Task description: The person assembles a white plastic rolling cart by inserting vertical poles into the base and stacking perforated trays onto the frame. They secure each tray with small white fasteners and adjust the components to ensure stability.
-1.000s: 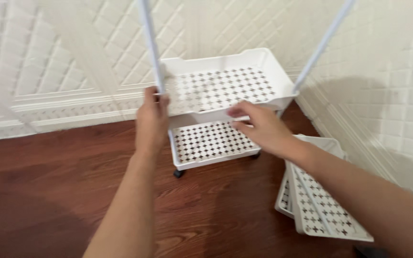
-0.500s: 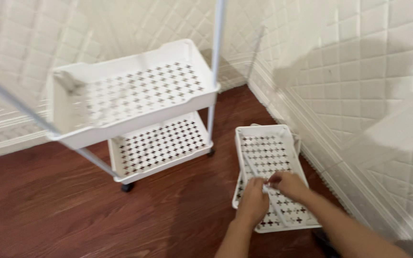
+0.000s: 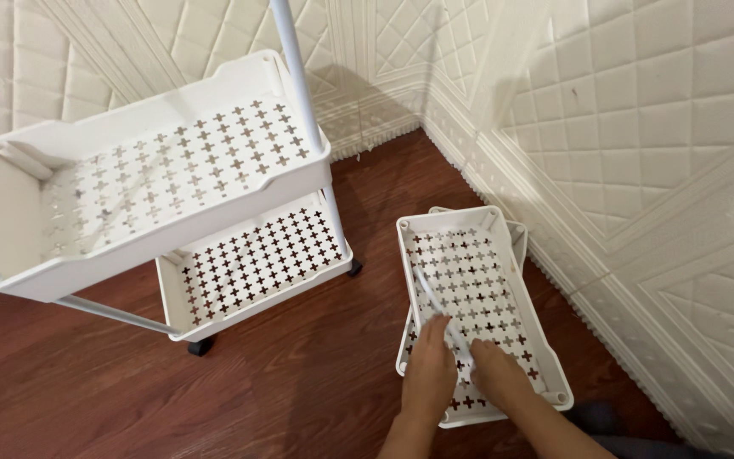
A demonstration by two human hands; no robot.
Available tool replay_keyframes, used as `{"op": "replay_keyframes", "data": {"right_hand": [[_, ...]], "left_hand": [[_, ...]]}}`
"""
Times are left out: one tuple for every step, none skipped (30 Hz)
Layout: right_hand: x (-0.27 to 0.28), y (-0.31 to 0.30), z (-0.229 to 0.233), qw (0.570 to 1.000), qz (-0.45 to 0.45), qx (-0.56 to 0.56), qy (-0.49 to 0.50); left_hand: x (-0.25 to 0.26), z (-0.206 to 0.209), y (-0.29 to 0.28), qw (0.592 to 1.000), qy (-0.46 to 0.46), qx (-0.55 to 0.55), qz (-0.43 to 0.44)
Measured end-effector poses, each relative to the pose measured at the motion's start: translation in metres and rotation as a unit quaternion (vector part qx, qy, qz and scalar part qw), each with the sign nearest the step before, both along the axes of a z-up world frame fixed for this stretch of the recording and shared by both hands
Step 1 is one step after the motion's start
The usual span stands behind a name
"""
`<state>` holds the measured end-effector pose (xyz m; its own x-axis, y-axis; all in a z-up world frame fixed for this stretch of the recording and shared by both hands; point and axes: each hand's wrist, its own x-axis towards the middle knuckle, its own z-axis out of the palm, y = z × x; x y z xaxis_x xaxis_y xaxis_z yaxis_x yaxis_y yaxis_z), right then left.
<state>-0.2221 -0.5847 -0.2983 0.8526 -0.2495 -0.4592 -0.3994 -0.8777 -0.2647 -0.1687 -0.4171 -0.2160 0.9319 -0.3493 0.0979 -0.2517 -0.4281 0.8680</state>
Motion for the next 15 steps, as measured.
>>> {"op": "replay_keyframes", "data": {"right_hand": [[0.003,0.002,0.010,1.000,-0.015,0.013,0.005],[0.005,0.005,0.021,0.999,-0.031,0.026,0.011],[0.010,0.008,0.033,0.998,-0.054,0.041,0.008],[0.017,0.007,0.047,0.996,-0.079,0.052,0.003],[0.026,0.007,0.063,0.993,-0.103,0.064,-0.001],[0.036,0.008,0.080,0.991,-0.108,0.066,-0.044],[0.045,0.009,0.098,0.987,-0.113,0.068,-0.086],[0.057,0.013,0.116,0.982,-0.117,0.072,-0.131],[0.069,0.017,0.135,0.976,-0.124,0.092,-0.151],[0.080,0.020,0.154,0.970,-0.131,0.114,-0.171],[0.092,0.025,0.173,0.962,-0.138,0.135,-0.192],[0.105,0.031,0.190,0.957,-0.142,0.147,-0.208],[0.117,0.038,0.206,0.950,-0.145,0.159,-0.224],[0.128,0.044,0.221,0.944,-0.150,0.170,-0.239],[0.137,0.050,0.234,0.937,-0.136,0.168,-0.276]], "left_hand": [[0.006,0.008,0.002,0.996,-0.087,-0.022,0.016],[0.018,0.016,0.003,0.999,0.036,0.027,0.016],[0.036,0.024,0.005,0.984,0.158,0.075,0.011],[0.057,0.033,0.006,0.997,-0.018,0.048,0.063],[0.076,0.044,0.008,0.975,-0.194,0.019,0.110],[0.092,0.055,0.015,0.958,-0.245,0.045,0.142],[0.111,0.068,0.024,0.937,-0.295,0.071,0.174],[0.128,0.081,0.032,0.932,-0.299,0.089,0.183],[0.141,0.094,0.040,0.927,-0.303,0.107,0.192],[0.150,0.105,0.049,0.925,-0.302,0.128,0.191],[0.158,0.116,0.057,0.922,-0.301,0.149,0.191],[0.163,0.124,0.065,0.919,-0.301,0.171,0.190],[0.165,0.131,0.072,0.922,-0.284,0.182,0.187],[0.165,0.135,0.077,0.926,-0.266,0.194,0.184],[0.167,0.139,0.080,0.930,-0.248,0.205,0.180]]}}
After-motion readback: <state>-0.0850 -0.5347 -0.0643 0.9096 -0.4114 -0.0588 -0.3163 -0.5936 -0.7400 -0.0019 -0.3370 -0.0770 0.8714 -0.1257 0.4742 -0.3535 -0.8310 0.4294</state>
